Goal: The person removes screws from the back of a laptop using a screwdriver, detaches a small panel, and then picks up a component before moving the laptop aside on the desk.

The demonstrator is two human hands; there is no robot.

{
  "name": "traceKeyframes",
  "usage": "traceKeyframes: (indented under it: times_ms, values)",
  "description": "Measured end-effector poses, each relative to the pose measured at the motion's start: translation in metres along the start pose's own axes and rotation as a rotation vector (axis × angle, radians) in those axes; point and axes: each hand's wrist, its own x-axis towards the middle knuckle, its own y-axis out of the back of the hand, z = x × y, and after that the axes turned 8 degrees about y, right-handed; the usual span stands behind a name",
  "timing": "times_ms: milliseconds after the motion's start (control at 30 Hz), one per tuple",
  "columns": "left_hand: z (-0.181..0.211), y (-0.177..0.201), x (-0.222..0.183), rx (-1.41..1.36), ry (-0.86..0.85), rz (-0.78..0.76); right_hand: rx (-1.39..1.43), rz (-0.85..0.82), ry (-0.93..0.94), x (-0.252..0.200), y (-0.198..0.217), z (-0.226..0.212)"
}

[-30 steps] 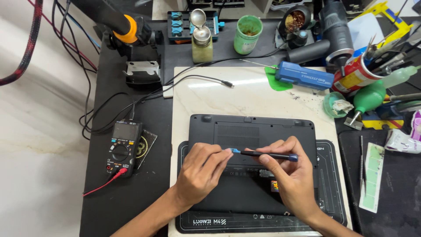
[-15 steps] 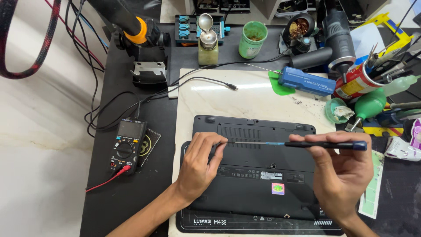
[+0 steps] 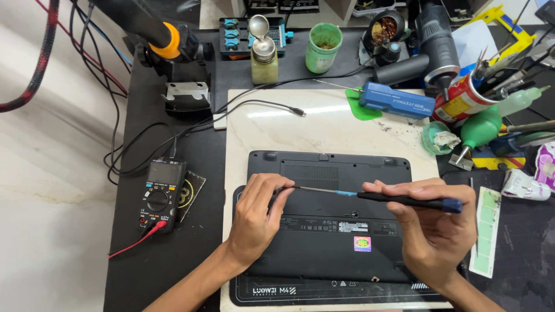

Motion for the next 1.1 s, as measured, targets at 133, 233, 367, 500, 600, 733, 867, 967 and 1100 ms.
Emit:
traceKeyframes:
  times_ms: [133, 233, 367, 500, 600, 733, 867, 967, 1100]
  values:
    - [0.003, -0.001, 0.0, -0.063, 0.055, -0.026, 0.021, -0.01, 0.017, 0.0, 0.001, 0.0]
    - [0.009, -0.003, 0.0, -0.124, 0.148, -0.064, 0.049, -0.041, 0.039, -0.001, 0.008, -0.003]
    - [0.02, -0.011, 0.007, -0.194, 0.222, -0.158, 0.067, -0.056, 0.114, -0.001, 0.025, -0.009]
    - [0.034, -0.026, 0.02, -0.267, 0.323, -0.275, 0.027, 0.014, 0.064, -0.001, 0.04, -0.029]
    - [0.046, -0.046, 0.029, -0.324, 0.297, -0.341, -0.065, 0.083, -0.001, 0.0, 0.058, -0.049]
    - [0.058, -0.075, 0.041, -0.362, 0.072, -0.51, -0.253, 0.094, 0.028, 0.0, 0.079, -0.064]
    - [0.064, -0.099, 0.061, -0.304, -0.225, -0.64, -0.326, 0.117, 0.047, 0.0, 0.091, -0.065]
    - [0.059, -0.114, 0.073, -0.204, -0.294, -0.65, -0.373, 0.074, 0.123, 0.008, 0.1, -0.056]
    - [0.046, -0.12, 0.074, -0.059, -0.299, -0.69, -0.4, 0.017, 0.168, 0.024, 0.111, -0.044]
